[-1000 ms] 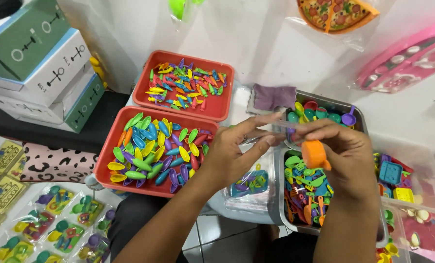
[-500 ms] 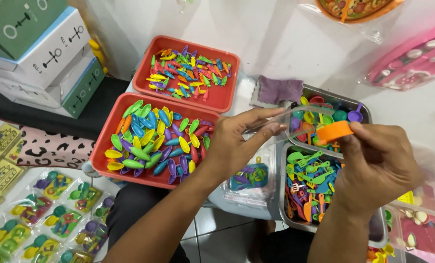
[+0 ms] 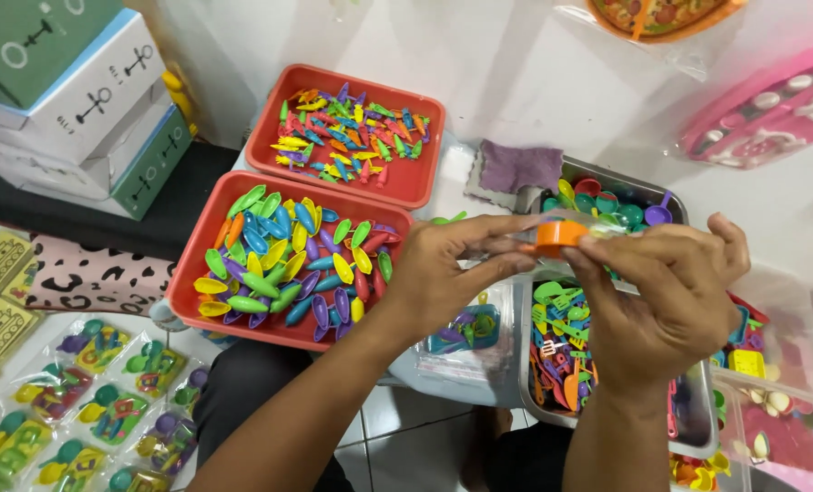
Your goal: Cleaning small plastic toy utensils and accessories using a cloth and placing them into bags or trays.
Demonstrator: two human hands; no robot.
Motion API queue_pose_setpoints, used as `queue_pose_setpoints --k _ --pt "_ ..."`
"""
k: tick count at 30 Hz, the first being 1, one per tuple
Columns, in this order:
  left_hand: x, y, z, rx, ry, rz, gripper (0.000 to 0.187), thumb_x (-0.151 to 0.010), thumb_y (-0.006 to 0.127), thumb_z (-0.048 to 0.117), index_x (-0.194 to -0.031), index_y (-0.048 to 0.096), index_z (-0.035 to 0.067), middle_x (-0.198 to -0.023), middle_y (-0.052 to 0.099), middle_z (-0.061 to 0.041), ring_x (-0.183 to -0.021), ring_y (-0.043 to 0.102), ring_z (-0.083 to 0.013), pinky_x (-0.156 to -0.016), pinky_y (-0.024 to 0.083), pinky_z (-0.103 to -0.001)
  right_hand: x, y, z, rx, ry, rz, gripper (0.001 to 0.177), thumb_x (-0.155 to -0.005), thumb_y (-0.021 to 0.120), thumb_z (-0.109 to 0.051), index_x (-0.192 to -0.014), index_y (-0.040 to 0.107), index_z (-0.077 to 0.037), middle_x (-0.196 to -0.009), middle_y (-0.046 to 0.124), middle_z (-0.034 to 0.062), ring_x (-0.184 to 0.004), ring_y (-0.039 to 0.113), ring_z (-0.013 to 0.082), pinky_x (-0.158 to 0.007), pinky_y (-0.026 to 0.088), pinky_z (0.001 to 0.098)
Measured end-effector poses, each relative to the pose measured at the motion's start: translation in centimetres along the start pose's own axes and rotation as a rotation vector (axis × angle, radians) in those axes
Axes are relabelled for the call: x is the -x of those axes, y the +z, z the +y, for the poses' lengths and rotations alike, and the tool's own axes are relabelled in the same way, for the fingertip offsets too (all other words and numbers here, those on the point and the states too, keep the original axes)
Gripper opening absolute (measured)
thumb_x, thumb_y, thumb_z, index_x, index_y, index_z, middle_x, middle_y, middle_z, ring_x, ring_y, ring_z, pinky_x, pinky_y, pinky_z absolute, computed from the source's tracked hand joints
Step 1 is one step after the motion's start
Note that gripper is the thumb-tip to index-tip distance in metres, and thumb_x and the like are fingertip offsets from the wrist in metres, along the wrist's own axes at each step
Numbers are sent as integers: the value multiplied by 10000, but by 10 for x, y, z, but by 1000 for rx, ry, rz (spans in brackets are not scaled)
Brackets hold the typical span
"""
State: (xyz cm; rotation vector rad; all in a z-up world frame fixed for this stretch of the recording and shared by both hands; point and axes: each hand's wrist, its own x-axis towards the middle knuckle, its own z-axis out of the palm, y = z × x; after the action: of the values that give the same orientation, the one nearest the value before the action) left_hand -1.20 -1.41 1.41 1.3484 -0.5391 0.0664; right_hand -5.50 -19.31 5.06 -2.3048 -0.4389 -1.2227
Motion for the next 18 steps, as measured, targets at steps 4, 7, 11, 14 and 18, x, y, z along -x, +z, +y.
queue_pose_setpoints --k 4,7,11,14,18 --pt "1 -2 4 -10 14 -5 368 -859 772 83 -1220 707 55 -1044 794 -68 -836 735 -101 -728 589 -208 -4 -2 -7 -14 -28 -65 247 -803 977 26 -908 764 -43 -819 601 44 -917 540 229 -1267 298 508" --pt "0 -2 3 -64 23 -11 408 -821 802 79 -1218 710 66 -1022 797 -59 -796 704 -85 -701 579 -209 -7 -5 -13 -32 25 -120 190 -835 923 20 -943 769 -5 -806 590 74 -898 550 230 -1239 327 516" --pt "1 -2 9 8 48 -44 339 -840 783 64 -1168 714 11 -1012 777 -68 -815 701 -106 -762 594 -228 -11 -9 -18 -6 13 -210 134 -888 858 -6 -997 782 -21 -888 646 66 -897 547 213 -1267 288 526" --pt "1 -1 11 6 63 -55 305 -857 769 86 -1144 715 -2 -982 776 -72 -799 691 -108 -749 585 -233 -13 -12 -19 42 -9 -247 119 -911 832 -12 -1017 790 -48 -953 688 54 -974 568 230 -1297 237 549" --pt "2 1 8 69 36 -106 316 -867 758 75 -1166 698 -10 -974 769 -78 -874 721 -120 -841 604 -249 -15 -15 -25 61 9 -281 106 -927 804 -23 -1019 775 -65 -987 699 52 -993 556 231 -1313 188 555"
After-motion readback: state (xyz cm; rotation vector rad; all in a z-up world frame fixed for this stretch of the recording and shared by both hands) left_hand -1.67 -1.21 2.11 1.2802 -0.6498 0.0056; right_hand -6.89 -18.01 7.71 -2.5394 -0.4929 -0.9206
